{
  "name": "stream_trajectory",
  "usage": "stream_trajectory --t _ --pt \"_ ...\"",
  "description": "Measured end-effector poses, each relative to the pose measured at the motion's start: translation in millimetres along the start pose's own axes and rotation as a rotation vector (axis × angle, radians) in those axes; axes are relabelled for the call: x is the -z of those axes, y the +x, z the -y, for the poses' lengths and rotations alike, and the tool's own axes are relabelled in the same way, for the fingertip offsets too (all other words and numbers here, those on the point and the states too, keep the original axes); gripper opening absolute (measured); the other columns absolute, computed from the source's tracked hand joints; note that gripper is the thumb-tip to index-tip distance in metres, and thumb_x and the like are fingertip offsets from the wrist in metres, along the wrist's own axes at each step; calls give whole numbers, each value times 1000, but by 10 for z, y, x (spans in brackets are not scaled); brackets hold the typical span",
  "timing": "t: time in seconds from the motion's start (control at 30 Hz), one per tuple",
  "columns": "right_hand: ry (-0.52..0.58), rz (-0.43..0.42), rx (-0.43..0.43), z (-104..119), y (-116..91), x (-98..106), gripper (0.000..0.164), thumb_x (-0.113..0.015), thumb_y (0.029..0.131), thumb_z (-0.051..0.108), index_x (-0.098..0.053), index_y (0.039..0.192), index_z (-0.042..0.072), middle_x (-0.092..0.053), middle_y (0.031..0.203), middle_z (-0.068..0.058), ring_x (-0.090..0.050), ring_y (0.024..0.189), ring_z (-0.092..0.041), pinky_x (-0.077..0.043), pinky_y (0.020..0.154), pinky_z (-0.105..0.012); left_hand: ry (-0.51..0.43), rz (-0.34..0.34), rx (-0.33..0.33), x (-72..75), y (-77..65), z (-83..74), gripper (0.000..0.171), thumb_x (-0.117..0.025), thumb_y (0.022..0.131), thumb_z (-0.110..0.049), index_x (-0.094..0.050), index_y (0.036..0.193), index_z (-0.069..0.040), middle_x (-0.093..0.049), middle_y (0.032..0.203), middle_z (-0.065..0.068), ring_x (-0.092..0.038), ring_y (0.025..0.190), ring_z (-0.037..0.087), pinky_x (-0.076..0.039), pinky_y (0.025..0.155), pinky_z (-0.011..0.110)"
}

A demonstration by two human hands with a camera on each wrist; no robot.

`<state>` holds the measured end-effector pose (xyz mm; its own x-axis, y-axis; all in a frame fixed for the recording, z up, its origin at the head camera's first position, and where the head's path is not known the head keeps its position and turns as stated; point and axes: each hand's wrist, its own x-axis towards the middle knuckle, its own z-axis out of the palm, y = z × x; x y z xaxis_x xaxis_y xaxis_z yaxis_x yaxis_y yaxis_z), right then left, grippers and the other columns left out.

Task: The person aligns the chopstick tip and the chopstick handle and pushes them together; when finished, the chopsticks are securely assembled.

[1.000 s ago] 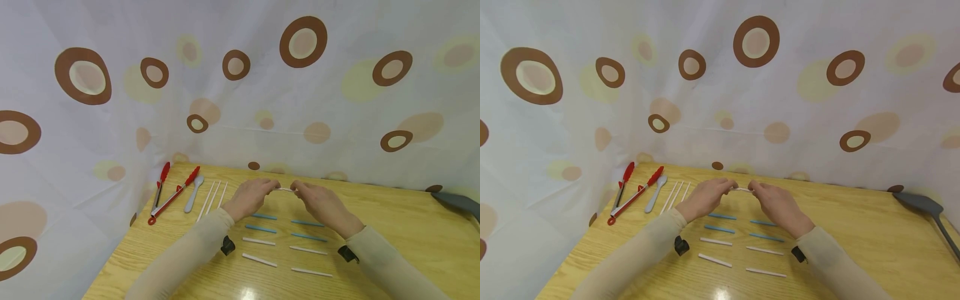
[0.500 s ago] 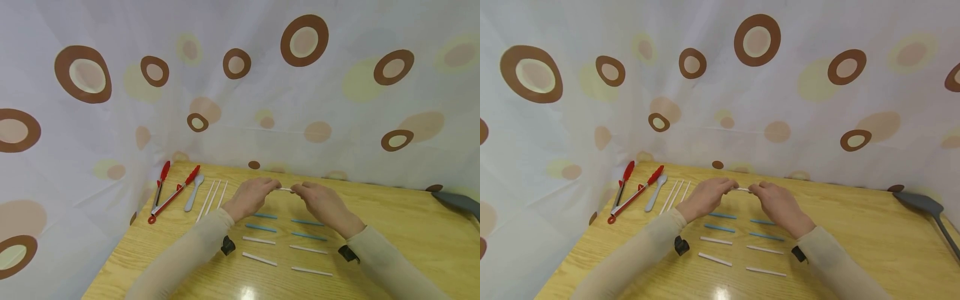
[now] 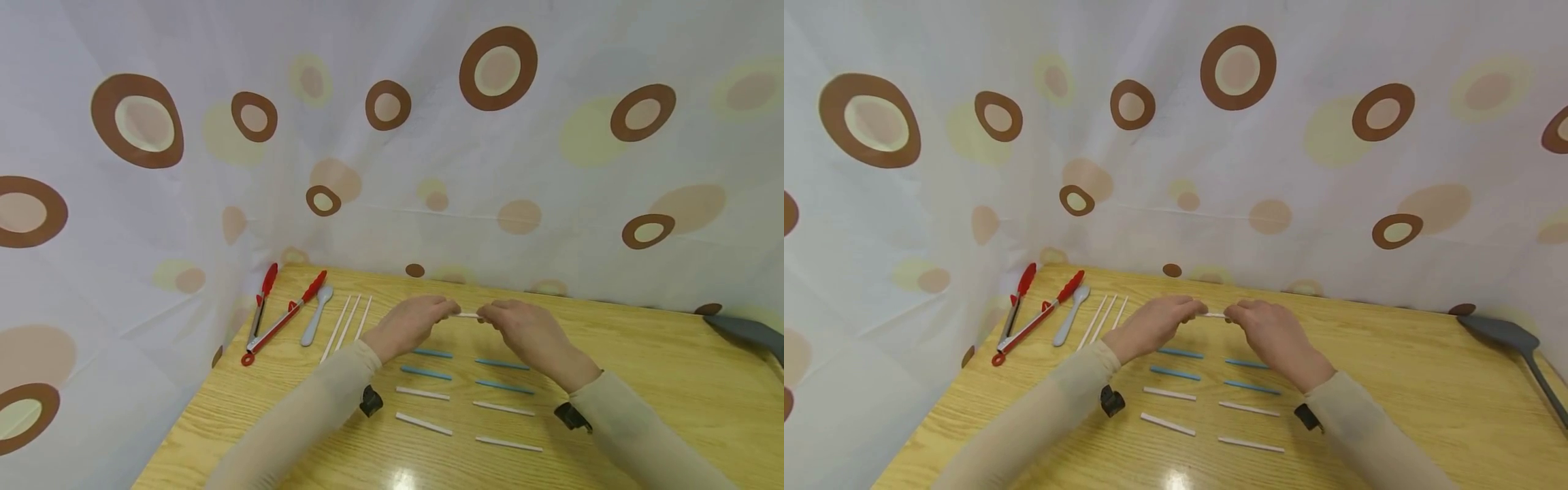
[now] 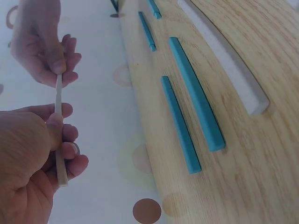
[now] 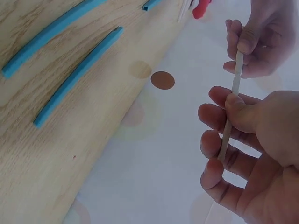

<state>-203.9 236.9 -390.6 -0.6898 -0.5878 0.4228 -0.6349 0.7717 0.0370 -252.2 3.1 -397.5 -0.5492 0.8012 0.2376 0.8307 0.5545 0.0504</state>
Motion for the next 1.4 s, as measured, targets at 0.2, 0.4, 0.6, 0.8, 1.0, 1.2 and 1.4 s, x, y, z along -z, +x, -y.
stream_trajectory --t 0.2,0.4,0.6,0.8,1.0,1.2,1.4 --pt "-10 -23 35 13 -7 -4 38 -76 75 -16 -71 101 10 -69 89 -1 -63 67 -15 -48 52 -28 -43 21 -38 11 -31 26 48 -60 92 13 -59 133 -10 -64 103 2 -58 85 8 -46 77 16" --pt "15 -65 64 57 -1 -34 38 -74 74 -20 -72 99 8 -69 90 -2 -63 65 -16 -49 52 -28 -43 5 -81 19 -50 59 50 -59 90 17 -62 131 -10 -63 95 0 -56 80 9 -45 73 16" --pt "88 -64 97 102 23 -79 36 -71 75 -23 -70 99 4 -68 90 -5 -64 67 -19 -52 57 -29 -65 -8 -100 17 -78 76 50 -58 88 20 -65 128 -10 -64 92 3 -56 77 9 -45 71 17" --pt "128 -31 75 110 26 -84 36 -69 76 -23 -70 102 2 -68 89 -7 -66 70 -21 -54 60 -29 -85 -27 -111 23 -88 72 51 -55 87 22 -66 126 -8 -64 89 3 -54 73 9 -45 68 17" --pt "146 -25 70 120 40 -72 37 -67 76 -26 -70 102 1 -68 89 -7 -66 70 -22 -54 60 -29 -71 -32 -116 35 -74 54 48 -57 86 21 -67 123 -7 -65 88 3 -57 72 9 -44 66 15" --pt "155 -33 91 125 51 -90 38 -68 75 -26 -70 101 2 -68 90 -9 -67 70 -22 -54 60 -29 -66 -52 -133 49 -50 17 37 -61 87 18 -70 114 -5 -69 93 6 -64 80 12 -47 69 14" --pt "145 -25 90 117 76 -82 36 -73 75 -21 -70 102 2 -68 91 -8 -67 72 -22 -55 62 -29 -50 7 -96 83 -51 24 34 -60 91 14 -68 116 -7 -67 95 4 -63 82 12 -47 70 14"
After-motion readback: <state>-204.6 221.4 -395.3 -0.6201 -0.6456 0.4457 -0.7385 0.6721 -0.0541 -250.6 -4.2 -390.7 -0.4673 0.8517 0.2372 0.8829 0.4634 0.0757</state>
